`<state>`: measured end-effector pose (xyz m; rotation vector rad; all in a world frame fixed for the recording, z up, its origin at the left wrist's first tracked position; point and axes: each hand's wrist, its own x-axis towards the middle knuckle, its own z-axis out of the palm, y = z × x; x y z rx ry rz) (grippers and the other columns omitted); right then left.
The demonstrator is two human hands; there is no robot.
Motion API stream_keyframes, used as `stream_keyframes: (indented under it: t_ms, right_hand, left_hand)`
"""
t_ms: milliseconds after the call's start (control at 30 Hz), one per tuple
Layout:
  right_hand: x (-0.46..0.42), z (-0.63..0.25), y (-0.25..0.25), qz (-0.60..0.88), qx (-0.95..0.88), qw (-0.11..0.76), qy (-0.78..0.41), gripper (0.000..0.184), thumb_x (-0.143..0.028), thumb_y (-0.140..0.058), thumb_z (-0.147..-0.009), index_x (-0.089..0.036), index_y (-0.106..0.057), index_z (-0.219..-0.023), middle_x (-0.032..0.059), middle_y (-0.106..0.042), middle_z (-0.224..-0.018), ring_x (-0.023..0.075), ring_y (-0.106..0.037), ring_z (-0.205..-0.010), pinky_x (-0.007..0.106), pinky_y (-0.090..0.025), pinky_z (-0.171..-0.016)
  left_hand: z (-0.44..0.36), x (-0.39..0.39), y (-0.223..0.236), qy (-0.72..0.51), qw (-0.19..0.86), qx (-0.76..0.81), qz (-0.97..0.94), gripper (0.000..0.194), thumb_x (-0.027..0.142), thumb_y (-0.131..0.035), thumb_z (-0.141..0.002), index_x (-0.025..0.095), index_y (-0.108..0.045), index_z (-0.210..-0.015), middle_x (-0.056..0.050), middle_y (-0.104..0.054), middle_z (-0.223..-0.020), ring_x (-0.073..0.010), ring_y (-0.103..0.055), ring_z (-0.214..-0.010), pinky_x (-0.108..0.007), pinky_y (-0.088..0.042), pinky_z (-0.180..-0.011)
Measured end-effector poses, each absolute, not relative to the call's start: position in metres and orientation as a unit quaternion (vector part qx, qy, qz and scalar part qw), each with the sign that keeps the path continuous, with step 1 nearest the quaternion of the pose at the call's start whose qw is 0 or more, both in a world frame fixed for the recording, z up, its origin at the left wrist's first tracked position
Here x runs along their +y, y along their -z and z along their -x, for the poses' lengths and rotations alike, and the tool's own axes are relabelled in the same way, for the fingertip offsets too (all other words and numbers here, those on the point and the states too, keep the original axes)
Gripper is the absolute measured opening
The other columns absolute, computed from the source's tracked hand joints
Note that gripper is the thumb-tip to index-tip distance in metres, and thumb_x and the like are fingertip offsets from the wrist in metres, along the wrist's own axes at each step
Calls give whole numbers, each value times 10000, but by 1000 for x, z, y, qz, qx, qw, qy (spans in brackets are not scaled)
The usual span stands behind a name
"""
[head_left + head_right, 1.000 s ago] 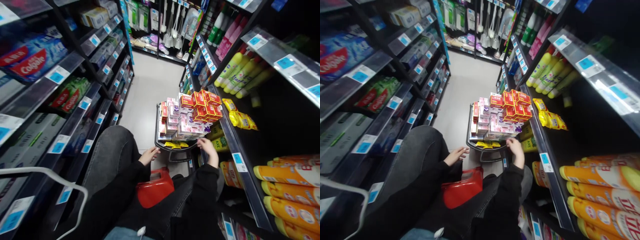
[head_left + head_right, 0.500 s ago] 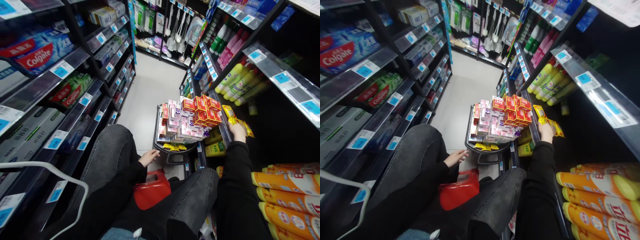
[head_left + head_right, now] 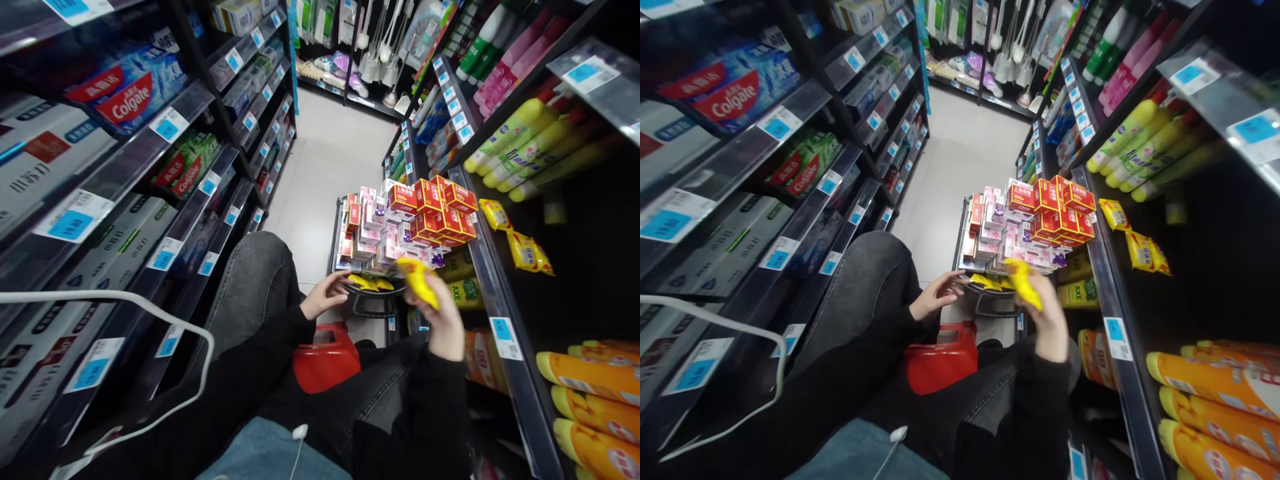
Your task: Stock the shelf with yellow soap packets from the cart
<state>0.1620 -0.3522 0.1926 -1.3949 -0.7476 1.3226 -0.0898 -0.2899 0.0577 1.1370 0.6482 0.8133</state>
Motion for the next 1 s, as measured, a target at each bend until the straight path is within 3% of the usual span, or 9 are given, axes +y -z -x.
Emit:
stream_keyframes:
  t_ms: [100,233,333,500,567,700,800,1000]
  right_hand:
    - [-354,-99,-145,513,-231,393,-727,382,-500,-700,-701,-186,-609,-899,23,-559,-676,116,-442,-509,240,-341,-436]
    - [-351,-78,-114,414,-161,308,-841,529,-631,-578,-789,-167,-601,-1043,29,-596,-685,64,-335,-414,212,-248,-411]
    - [-354,-88,-105,354,-159,277,-879,687,-754,-453,-803,-146,-577,-1098,66,-644,-765,57,-358,-389,208,-270,-407]
    - [-356,-95,-93,357,-159,337,-857,723,-798,-383,-806,-150,-570,-1066,109,-670,-864,137,-575,-537,220,-390,-425]
    - [-354,-94,-89,388,-173,372,-825,666,-750,-483,-797,-144,-572,-1060,118,-676,-878,169,-626,-608,239,-448,-453]
    - [-349,-87,-87,491,-223,403,-739,516,-495,-791,-658,-135,-598,-974,81,-681,-784,147,-608,-517,237,-480,-446]
    - [-347,-78,-87,526,-212,425,-706,440,-450,-797,-647,-122,-605,-869,73,-660,-692,131,-567,-442,220,-440,-382]
    - [-347,-74,-89,523,-183,453,-699,342,-404,-752,-691,-135,-607,-844,50,-642,-652,114,-539,-415,204,-402,-345]
  left_hand:
    - [95,-287,-64,-385,734,255,-497,818,436,-817,-604,226,-526,-1339,-151,-539,-1353,-167,-628,-873,-294,-507,-775]
    - [101,-287,-72,-329,726,318,-514,550,460,-803,-628,132,-692,-1056,-108,-681,-1043,-184,-615,-872,-278,-512,-731]
    - [98,-290,-76,-310,727,338,-511,534,471,-823,-582,113,-696,-958,-78,-683,-938,-184,-614,-849,-283,-508,-738]
    - [93,-292,-74,-311,707,384,-506,499,485,-821,-561,112,-669,-857,-39,-667,-809,-151,-601,-746,-273,-500,-711]
    - [92,-291,-71,-321,694,419,-489,492,488,-826,-542,116,-650,-810,-27,-653,-748,-143,-597,-698,-263,-500,-660]
    - [92,-290,-66,-316,703,456,-445,519,512,-830,-512,118,-633,-787,-16,-633,-664,-123,-574,-564,-238,-479,-506]
    - [92,-289,-64,-321,708,468,-421,538,579,-788,-547,106,-641,-756,-21,-624,-634,-109,-551,-506,-226,-461,-427]
    - [92,-290,-64,-336,713,464,-405,631,665,-748,-552,77,-676,-769,-47,-652,-647,-117,-563,-505,-233,-475,-412]
